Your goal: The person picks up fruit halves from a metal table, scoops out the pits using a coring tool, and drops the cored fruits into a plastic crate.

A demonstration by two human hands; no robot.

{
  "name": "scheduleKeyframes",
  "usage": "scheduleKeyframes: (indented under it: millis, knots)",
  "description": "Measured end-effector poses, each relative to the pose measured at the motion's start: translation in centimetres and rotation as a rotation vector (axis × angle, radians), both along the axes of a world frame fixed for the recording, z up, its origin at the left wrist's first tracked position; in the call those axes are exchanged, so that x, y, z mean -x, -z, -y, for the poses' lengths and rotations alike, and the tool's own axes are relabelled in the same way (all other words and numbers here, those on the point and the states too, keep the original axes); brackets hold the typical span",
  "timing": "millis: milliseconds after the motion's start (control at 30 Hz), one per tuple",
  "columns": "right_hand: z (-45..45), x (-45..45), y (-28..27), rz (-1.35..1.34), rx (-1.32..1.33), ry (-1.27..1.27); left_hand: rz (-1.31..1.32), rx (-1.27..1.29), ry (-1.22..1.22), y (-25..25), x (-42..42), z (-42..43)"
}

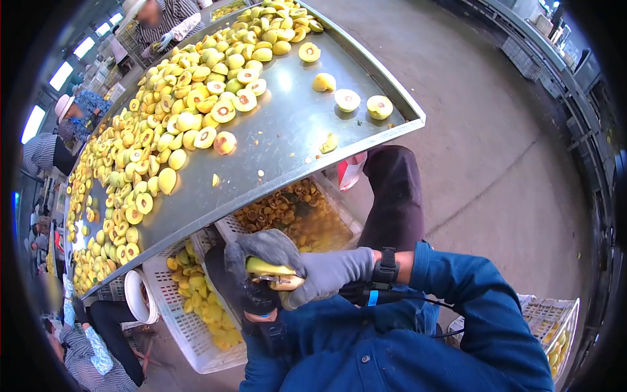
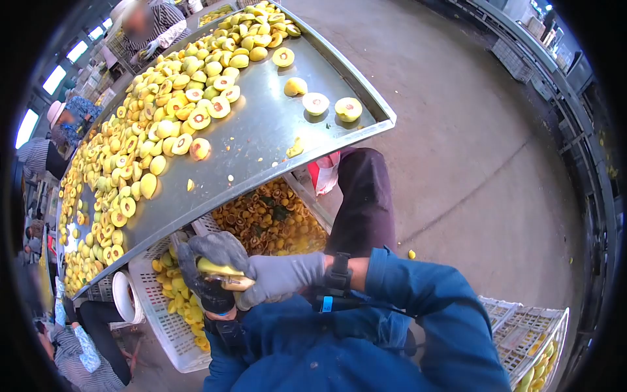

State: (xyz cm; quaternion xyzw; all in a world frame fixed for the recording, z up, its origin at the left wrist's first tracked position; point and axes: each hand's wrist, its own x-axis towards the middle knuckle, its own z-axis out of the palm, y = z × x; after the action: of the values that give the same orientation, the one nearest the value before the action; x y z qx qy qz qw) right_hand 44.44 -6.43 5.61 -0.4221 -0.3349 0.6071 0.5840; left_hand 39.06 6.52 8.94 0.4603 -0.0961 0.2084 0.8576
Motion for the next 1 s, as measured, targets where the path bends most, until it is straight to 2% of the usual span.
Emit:
scheduleKeyframes:
  millis: [33,100,133,167,233,267,333,367,433,467,533,633,733,767,900,1000]
  knots:
    - [0.1,-0.4,-0.6,-0.044,0.065,-0.047,-0.011,0.082,-0.056,0.9,0.6,0.0]
    - [0.3,-1.9,-3.6,-0.146,0.159,-0.085,-0.303,0.056,-0.253,-0.1,1.8,-0.6]
    - [0.1,-2.1,-2.6,-0.208,0.095,-0.093,-0.300,-0.438,-0.642,2.5,2.2,-0.8]
    - [0.3,-3.4,-2.8,-0.135,0.163,-0.169,-0.353,-0.591,-0.698,2.6,1.4,-1.6]
    - [0.0,-4.7,3.5,0.322,0.069,-0.016,-0.419,-0.720,-0.741,2.4,1.2,-3.2]
    - [0.3,-5.1,4.3,0.912,0.155,0.054,-0.436,-0.709,-0.745,2.6,1.4,-3.8]
    - [1.1,-5.2,4.7,1.440,0.299,0.184,-0.476,-0.651,-0.757,2.7,1.5,-4.5]
    - [1.5,-5.3,4.8,1.387,0.360,0.229,-0.500,-0.630,-0.788,2.1,1.3,-4.4]
    - [1.6,-4.7,5.1,1.313,0.385,0.257,-0.528,-0.851,-0.951,2.5,2.1,-4.8]
    - [1.6,-4.4,5.2,1.301,0.352,0.254,-0.512,-1.098,-1.074,4.0,3.2,-5.5]
    - [2.1,-4.1,6.6,1.335,0.359,0.272,-0.487,-1.202,-1.125,6.0,5.2,-7.1]
    - [3.7,-4.8,6.0,1.321,0.414,0.362,-0.510,-1.010,-1.023,8.9,9.7,-12.3]
    - [6.0,-6.0,4.7,1.336,0.431,0.501,-0.692,-0.759,-1.161,10.0,15.0,-18.5]
    - [6.9,-6.3,4.2,1.331,0.434,0.565,-0.794,-0.807,-1.211,11.4,16.5,-21.6]
    - [10.1,-6.8,5.6,1.159,0.342,0.917,-0.558,-1.166,-1.040,4.5,4.7,-14.9]
    - [10.7,-6.7,6.9,1.045,0.357,0.984,-0.432,-1.283,-0.774,1.9,-6.7,-8.4]
